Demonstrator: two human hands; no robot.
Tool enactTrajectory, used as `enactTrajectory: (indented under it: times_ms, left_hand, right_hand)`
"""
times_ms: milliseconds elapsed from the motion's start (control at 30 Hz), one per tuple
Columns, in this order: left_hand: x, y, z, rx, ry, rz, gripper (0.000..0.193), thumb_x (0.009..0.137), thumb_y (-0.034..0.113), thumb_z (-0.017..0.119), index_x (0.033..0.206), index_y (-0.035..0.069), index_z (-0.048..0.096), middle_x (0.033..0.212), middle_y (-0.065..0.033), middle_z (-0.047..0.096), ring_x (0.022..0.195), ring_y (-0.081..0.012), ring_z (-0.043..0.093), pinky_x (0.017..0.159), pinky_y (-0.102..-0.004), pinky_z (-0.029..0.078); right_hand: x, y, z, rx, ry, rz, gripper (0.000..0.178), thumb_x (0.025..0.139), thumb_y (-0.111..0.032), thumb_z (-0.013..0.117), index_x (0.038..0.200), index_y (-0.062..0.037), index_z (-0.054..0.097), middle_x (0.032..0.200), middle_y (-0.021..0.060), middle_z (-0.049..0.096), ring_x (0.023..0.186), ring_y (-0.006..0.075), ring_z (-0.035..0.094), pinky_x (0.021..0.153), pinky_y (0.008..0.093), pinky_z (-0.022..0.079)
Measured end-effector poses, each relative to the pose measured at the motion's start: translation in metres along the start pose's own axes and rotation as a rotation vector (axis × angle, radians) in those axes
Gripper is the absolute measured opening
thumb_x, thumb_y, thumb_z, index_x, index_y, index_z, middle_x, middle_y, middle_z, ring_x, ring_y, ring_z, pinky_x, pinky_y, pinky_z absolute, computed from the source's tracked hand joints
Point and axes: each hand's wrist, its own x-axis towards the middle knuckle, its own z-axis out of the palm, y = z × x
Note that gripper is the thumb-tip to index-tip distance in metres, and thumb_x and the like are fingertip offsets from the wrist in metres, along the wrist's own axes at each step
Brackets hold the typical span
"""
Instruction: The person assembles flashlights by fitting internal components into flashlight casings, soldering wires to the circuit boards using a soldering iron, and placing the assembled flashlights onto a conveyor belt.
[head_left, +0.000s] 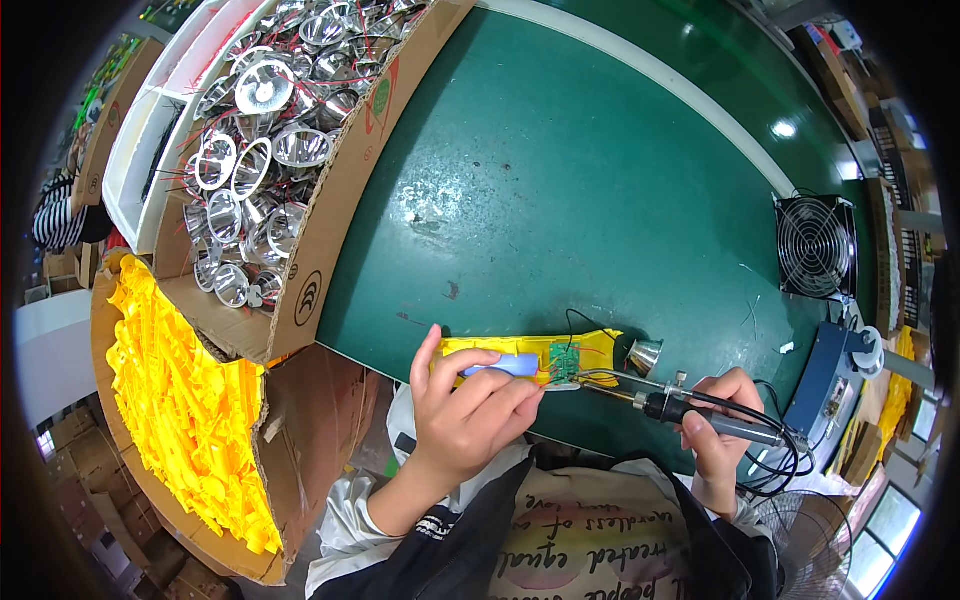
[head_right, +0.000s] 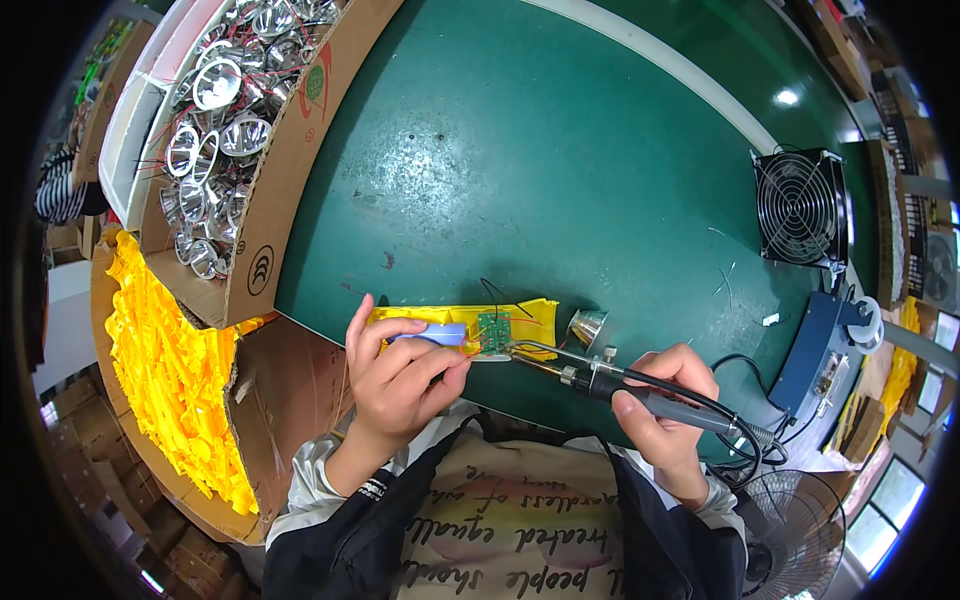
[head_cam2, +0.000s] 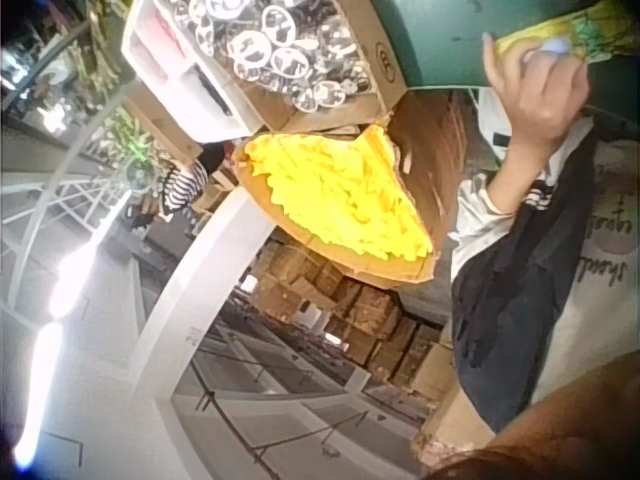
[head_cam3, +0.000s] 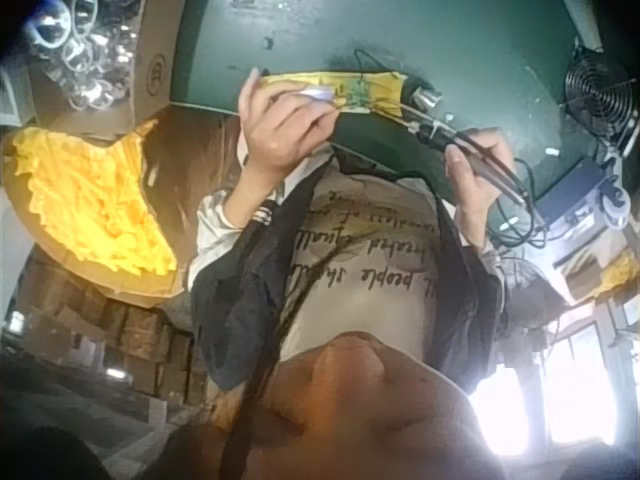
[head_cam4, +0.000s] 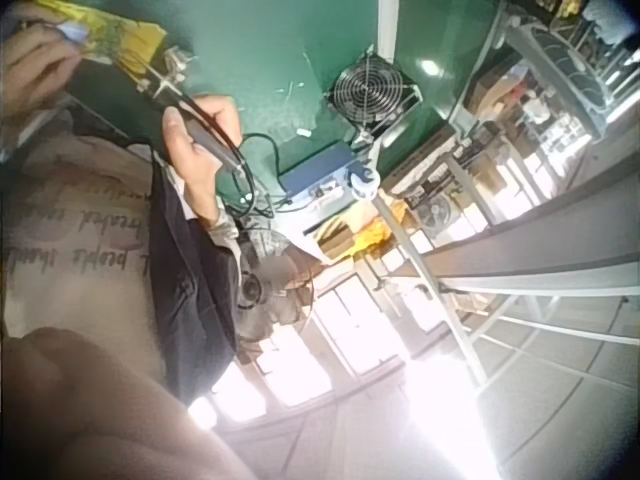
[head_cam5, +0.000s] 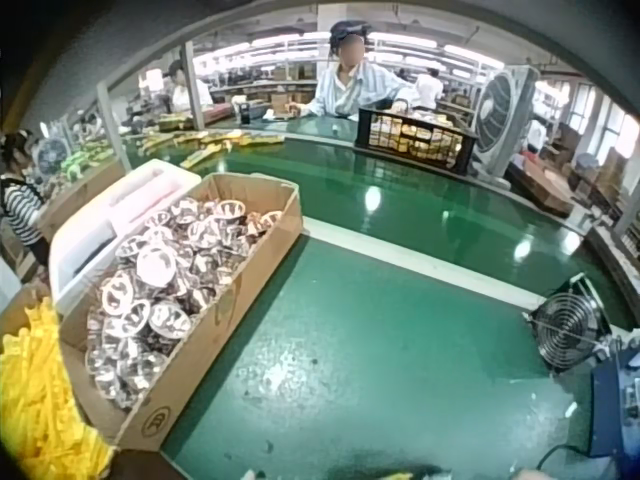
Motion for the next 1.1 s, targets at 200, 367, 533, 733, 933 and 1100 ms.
enactTrajectory:
  times_ms: [200, 367, 533, 733, 933, 1100]
  left_hand:
    - [0.0004, 0.0003, 0.0000, 0.001, 0.000, -0.006, 0.015, 0.055, 0.012, 0.070, 0.064, 0.016, 0.059, 0.065, 0.0050, 0.052, 0.077, -0.0173, 0.054, 0.090, -0.0503, 0.032]
    - [0.0000, 0.0002, -0.0004, 0.010, -0.007, -0.006, 0.015, 0.055, 0.012, 0.070, 0.065, 0.016, 0.059, 0.065, 0.0052, 0.052, 0.078, -0.0171, 0.054, 0.090, -0.0504, 0.032]
    - [0.0011, 0.0007, -0.0013, 0.015, -0.025, -0.008, 0.016, 0.055, 0.012, 0.070, 0.065, 0.017, 0.059, 0.066, 0.0054, 0.052, 0.079, -0.0170, 0.053, 0.090, -0.0504, 0.032]
    - [0.0010, 0.0003, -0.0029, 0.018, -0.033, -0.001, 0.016, 0.055, 0.013, 0.070, 0.065, 0.017, 0.059, 0.066, 0.0056, 0.052, 0.079, -0.0168, 0.053, 0.091, -0.0507, 0.031]
    - [0.0036, 0.0015, -0.0039, 0.023, -0.056, 0.012, 0.015, 0.055, 0.014, 0.070, 0.066, 0.017, 0.060, 0.067, 0.0058, 0.052, 0.079, -0.0167, 0.053, 0.091, -0.0511, 0.031]
    - [0.0022, -0.0004, -0.0057, 0.026, -0.079, 0.015, 0.015, 0.056, 0.015, 0.071, 0.067, 0.017, 0.060, 0.068, 0.0057, 0.052, 0.080, -0.0165, 0.053, 0.091, -0.0508, 0.030]
  right_hand:
    - [0.0003, -0.0001, 0.0009, -0.008, -0.006, -0.012, 0.021, 0.067, -0.008, 0.063, 0.069, -0.0033, 0.042, 0.057, 0.0032, 0.049, 0.049, 0.0056, 0.040, 0.045, 0.0194, 0.030]
    - [0.0010, 0.0015, 0.0005, -0.025, -0.013, -0.022, 0.021, 0.067, -0.009, 0.062, 0.069, -0.0033, 0.042, 0.057, 0.0031, 0.049, 0.048, 0.0057, 0.040, 0.045, 0.0195, 0.030]
    - [0.0002, 0.0013, -0.0014, -0.031, -0.009, -0.024, 0.021, 0.067, -0.008, 0.062, 0.069, -0.0032, 0.042, 0.057, 0.0034, 0.049, 0.049, 0.0058, 0.040, 0.046, 0.0192, 0.030]
    - [0.0013, 0.0008, 0.0012, 0.003, -0.009, -0.007, 0.020, 0.067, -0.006, 0.061, 0.070, -0.0031, 0.042, 0.057, 0.0033, 0.048, 0.049, 0.0058, 0.040, 0.046, 0.0192, 0.030]
    - [0.0009, -0.0004, -0.0007, -0.007, -0.007, -0.016, 0.020, 0.067, -0.007, 0.061, 0.070, -0.0030, 0.042, 0.057, 0.0032, 0.048, 0.049, 0.0058, 0.040, 0.045, 0.0194, 0.029]
    - [0.0007, 0.0024, 0.0009, -0.021, -0.019, -0.023, 0.020, 0.067, -0.007, 0.062, 0.070, -0.0030, 0.042, 0.056, 0.0031, 0.048, 0.048, 0.0057, 0.039, 0.045, 0.0195, 0.029]
